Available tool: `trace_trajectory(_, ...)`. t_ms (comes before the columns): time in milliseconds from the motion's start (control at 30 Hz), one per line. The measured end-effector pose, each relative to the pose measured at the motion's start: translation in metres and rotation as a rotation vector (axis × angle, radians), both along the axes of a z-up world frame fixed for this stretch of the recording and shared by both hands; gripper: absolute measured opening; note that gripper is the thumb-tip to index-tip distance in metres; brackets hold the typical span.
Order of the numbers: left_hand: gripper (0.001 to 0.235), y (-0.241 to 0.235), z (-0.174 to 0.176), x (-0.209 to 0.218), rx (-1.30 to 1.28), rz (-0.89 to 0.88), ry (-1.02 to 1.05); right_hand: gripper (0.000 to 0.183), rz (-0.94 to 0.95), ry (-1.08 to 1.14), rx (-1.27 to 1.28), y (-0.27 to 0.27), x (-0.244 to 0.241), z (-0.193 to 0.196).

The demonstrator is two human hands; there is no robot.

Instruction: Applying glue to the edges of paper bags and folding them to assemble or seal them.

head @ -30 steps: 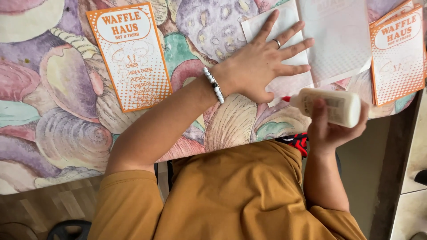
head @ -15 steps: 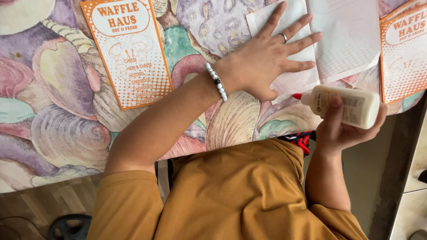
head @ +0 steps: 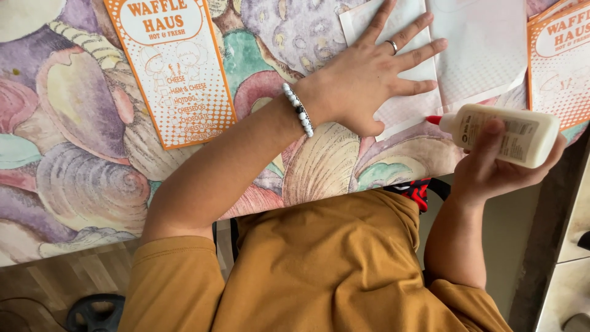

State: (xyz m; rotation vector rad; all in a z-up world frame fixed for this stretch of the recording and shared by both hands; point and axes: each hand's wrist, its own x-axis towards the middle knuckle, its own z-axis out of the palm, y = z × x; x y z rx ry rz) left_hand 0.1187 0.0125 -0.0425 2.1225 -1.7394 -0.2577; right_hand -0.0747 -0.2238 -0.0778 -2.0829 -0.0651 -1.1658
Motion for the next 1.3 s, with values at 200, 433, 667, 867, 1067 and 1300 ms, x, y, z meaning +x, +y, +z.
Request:
trace_trajectory(200, 0.093, -0.001, -0.002, 0.0, -0.038, 0.005, 0.009, 0.071, -0.096, 0.016, 0.003, 0.036, -0.01, -0.005)
trace_trajectory(433, 0.092, 0.001, 0.001, 0.0, -0.028, 0.003, 0.026, 0.071, -0.035, -0.005, 0.008, 0.017, -0.009, -0.007)
trace_trajectory(667, 0.092, 0.001, 0.004, -0.001, -0.012, 0.007, 0.03, 0.059, -0.013, 0.057, 0.085, 0.058, -0.007, 0.016)
trace_trajectory(867, 0.09, 0.0, 0.003, 0.0, -0.043, 0.008, 0.022, 0.068, -0.143, 0.069, 0.027, 0.034, -0.016, -0.006)
trace_trajectory(1067, 0.093, 0.0, 0.002, 0.0, -0.025, 0.012, 0.028, 0.071, -0.014, -0.054, 0.027, -0.019, 0.0, -0.01)
trace_trajectory(1300, 0.085, 0.0, 0.0, -0.001, -0.064, 0.012, 0.01, 0.055, -0.039, 0.059, 0.073, 0.034, -0.005, 0.007)
